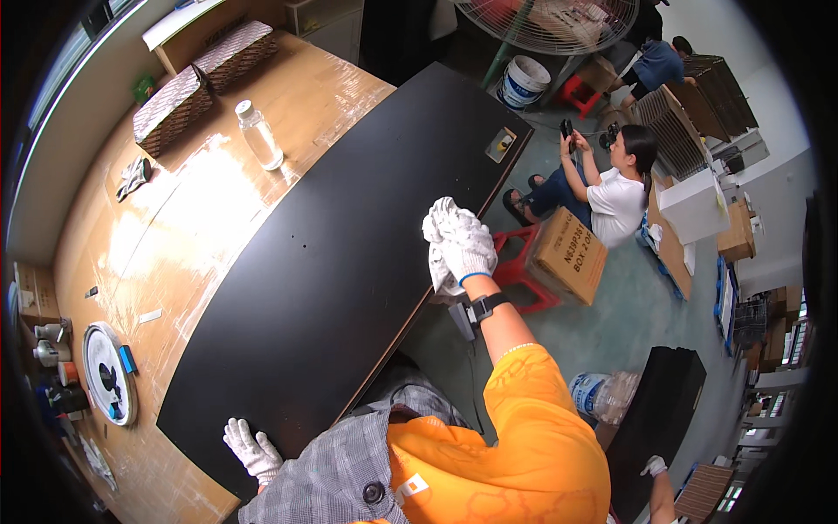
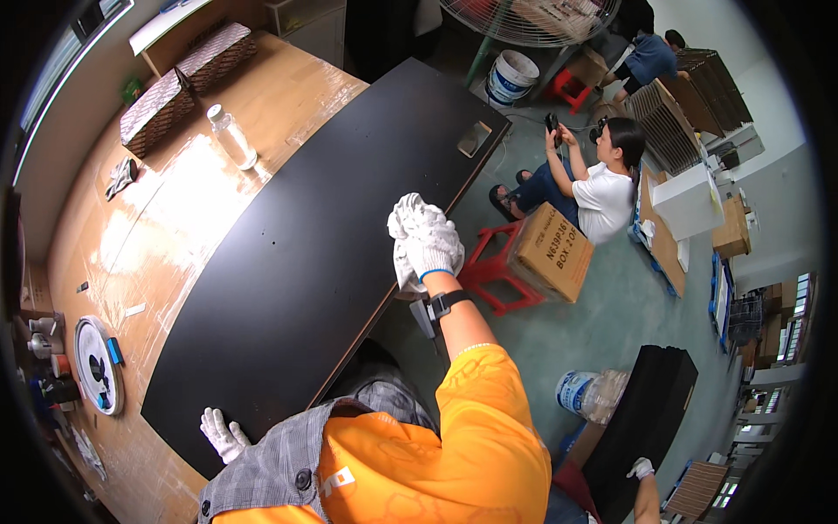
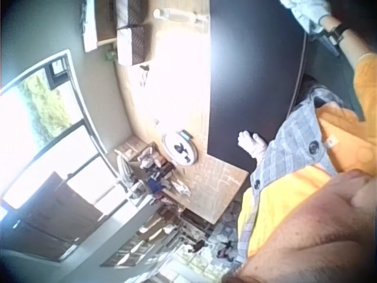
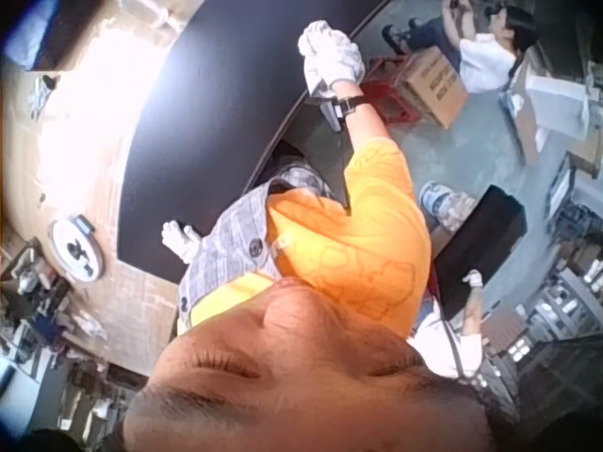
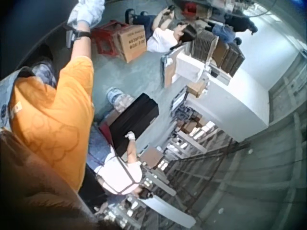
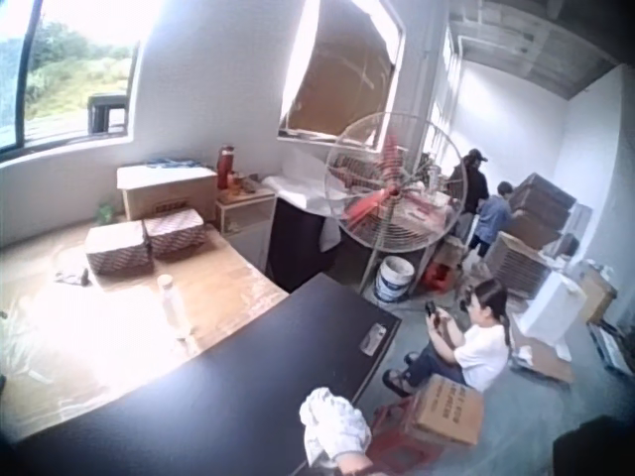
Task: Cleaning and wiping down black wooden furniture panels during manufacturing.
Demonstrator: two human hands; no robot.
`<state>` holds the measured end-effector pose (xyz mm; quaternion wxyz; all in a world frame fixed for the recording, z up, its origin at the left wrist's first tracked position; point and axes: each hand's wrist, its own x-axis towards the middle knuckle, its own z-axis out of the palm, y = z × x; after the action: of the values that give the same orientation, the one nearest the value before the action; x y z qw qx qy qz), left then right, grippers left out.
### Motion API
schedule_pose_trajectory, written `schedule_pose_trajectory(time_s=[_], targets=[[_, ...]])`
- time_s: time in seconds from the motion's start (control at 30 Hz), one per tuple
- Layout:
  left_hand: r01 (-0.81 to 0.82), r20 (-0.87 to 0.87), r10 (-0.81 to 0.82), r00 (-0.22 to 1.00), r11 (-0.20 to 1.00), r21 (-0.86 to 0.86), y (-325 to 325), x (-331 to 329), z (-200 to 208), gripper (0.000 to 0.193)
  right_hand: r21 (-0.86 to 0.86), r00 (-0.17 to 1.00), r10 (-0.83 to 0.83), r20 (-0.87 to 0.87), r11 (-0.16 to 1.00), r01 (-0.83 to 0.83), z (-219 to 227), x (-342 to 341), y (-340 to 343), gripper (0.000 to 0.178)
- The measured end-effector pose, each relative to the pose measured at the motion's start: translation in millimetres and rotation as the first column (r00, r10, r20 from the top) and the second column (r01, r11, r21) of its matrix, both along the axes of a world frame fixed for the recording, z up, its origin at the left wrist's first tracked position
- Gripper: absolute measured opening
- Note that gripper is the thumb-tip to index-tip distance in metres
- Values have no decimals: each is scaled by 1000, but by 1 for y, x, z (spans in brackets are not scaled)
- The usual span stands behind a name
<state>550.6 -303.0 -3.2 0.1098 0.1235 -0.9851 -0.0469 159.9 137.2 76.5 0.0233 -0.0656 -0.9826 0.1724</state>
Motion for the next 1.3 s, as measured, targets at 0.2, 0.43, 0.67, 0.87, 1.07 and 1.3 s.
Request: schedule_pose_trajectory(time_s=[0.2,0.43,0.67,0.87,1.07,1.3], targets=[[27,-58,-28,998,999,-16,-2,0,0,47,120,989,-17,148,993,0,-26,4,10,51],[133,58,-124,991,967,-217,-48,27,-45,55,-88,981,-159,112,982,169,-12,-89,74,46],[120,119,-86,989,939,-323,-64,36,-54,60,126,985,-46,169,992,24,-7,-46,47,53],[85,158,-32,987,936,-342,-74,41,-64,64,8,988,-145,61,989,145,9,-116,87,39],[32,226,43,973,948,-318,-72,59,-61,64,149,969,1,245,988,-39,-15,-59,55,55],[-22,161,43,986,991,-131,-34,23,-32,63,-71,979,-149,141,985,160,8,-148,123,54]])
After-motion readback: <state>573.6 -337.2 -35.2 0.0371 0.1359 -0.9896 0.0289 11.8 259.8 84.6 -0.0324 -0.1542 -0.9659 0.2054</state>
